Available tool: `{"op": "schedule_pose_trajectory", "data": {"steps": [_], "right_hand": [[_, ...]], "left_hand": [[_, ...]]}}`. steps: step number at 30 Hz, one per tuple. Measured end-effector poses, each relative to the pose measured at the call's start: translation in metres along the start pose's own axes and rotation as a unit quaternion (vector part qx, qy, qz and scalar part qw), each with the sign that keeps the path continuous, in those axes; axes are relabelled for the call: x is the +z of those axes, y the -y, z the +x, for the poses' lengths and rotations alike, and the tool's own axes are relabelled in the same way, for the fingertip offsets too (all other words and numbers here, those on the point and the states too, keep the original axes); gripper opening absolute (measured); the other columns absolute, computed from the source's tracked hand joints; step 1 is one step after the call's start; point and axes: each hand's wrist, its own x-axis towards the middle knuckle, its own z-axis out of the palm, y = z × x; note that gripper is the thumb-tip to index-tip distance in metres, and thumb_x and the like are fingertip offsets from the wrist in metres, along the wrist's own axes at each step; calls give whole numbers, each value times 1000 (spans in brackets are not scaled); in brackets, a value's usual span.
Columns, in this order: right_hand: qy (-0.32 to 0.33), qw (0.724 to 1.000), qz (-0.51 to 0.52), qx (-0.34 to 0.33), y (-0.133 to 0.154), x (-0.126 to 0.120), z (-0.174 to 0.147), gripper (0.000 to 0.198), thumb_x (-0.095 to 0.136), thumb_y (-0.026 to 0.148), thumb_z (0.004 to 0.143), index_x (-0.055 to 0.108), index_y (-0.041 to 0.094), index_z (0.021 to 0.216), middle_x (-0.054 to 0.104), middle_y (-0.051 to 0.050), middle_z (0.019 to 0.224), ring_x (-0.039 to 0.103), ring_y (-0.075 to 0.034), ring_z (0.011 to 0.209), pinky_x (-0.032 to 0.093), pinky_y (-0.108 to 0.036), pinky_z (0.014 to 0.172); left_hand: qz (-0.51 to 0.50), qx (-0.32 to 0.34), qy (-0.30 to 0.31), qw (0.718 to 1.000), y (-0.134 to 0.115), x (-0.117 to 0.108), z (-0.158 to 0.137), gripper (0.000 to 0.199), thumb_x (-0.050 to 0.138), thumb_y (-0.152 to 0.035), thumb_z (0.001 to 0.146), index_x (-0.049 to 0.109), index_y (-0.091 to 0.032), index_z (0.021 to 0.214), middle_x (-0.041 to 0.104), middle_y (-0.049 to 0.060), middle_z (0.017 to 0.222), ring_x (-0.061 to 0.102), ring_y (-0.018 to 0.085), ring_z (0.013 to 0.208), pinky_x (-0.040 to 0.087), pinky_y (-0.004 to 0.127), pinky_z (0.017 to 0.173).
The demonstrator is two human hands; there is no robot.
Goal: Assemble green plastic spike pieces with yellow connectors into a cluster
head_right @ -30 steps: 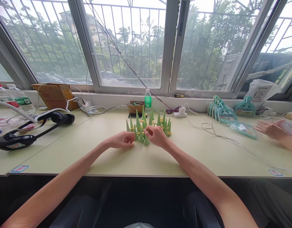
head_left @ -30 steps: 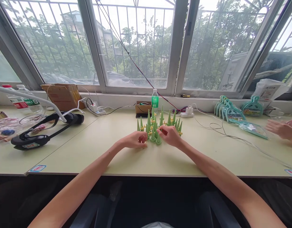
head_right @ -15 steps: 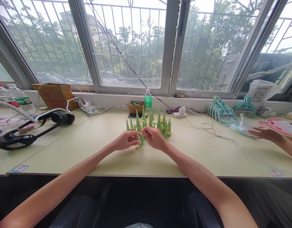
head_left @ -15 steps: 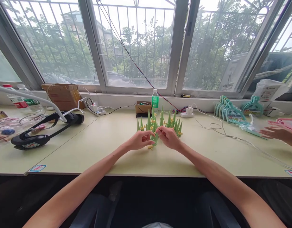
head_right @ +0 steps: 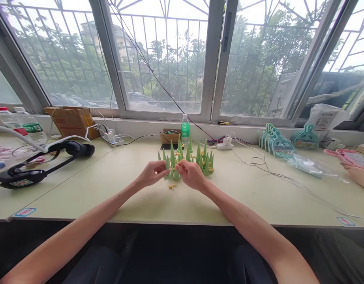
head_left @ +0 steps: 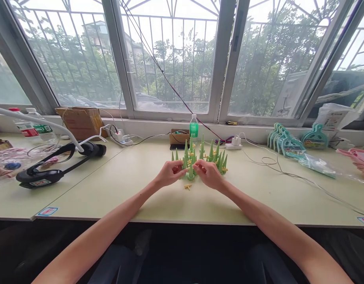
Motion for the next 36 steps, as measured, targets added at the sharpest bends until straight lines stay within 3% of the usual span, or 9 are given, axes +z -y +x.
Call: {"op": "schedule_pose_trajectory", "data": {"steps": [2, 4, 11, 16, 27, 32, 36], "right_hand": [[62, 997, -40, -6, 1, 2, -1, 25, 51, 35, 97, 63, 17, 84, 51, 4, 58, 42, -8, 51, 32, -21, 55], [118, 991, -67, -6, 1, 6, -3, 16, 58, 31, 94, 67, 18, 92, 53, 5, 57, 45, -9, 52, 32, -21, 57], [213, 973, -82, -23, 4, 12, -8, 17, 64, 30, 90, 71, 21, 103, 59, 3, 61, 50, -11, 56, 34, -22, 59], [248, 963, -108, -17, 8, 10, -7, 14, 59, 22, 90, 69, 19, 98, 59, 2, 62, 48, -12, 56, 32, -23, 58], [237, 963, -125, -17, 8, 10, -8, 6, 57, 14, 85, 61, 19, 85, 57, 2, 63, 43, -10, 53, 28, -23, 55], [165, 983, -84, -18, 11, 8, -7, 7, 54, 13, 85, 57, 19, 85, 51, 5, 60, 42, -9, 53, 30, -21, 56], [81, 997, -18, -10, 11, 7, -6, 8, 50, 25, 92, 53, 20, 87, 50, 6, 60, 39, -8, 51, 33, -21, 55]], "left_hand": [[-15, -5, -26, 1000, 0, -1, 1, 39, 63, -40, 85, 40, -17, 63, 33, -5, 59, 30, 6, 52, 25, 20, 46], [-20, -9, -42, 999, -1, 0, 2, 43, 61, -43, 87, 37, -17, 62, 29, -5, 59, 26, 6, 51, 21, 20, 44], [14, -9, -51, 999, -2, 1, 3, 47, 58, -50, 87, 34, -18, 61, 27, -5, 58, 24, 6, 49, 18, 21, 44], [43, -11, -43, 998, 1, 3, 2, 46, 59, -48, 86, 35, -18, 61, 27, -5, 56, 23, 6, 49, 18, 21, 45], [38, -10, -34, 999, 5, 4, 2, 44, 58, -47, 87, 36, -18, 63, 29, -6, 58, 25, 6, 50, 21, 20, 46], [23, -23, -26, 999, 6, 5, 2, 40, 58, -47, 88, 44, -16, 66, 37, -5, 59, 29, 6, 50, 23, 20, 46], [-11, -42, -19, 999, 8, 6, 2, 36, 59, -47, 87, 54, -14, 73, 45, -3, 62, 37, 7, 50, 28, 20, 45]]}}
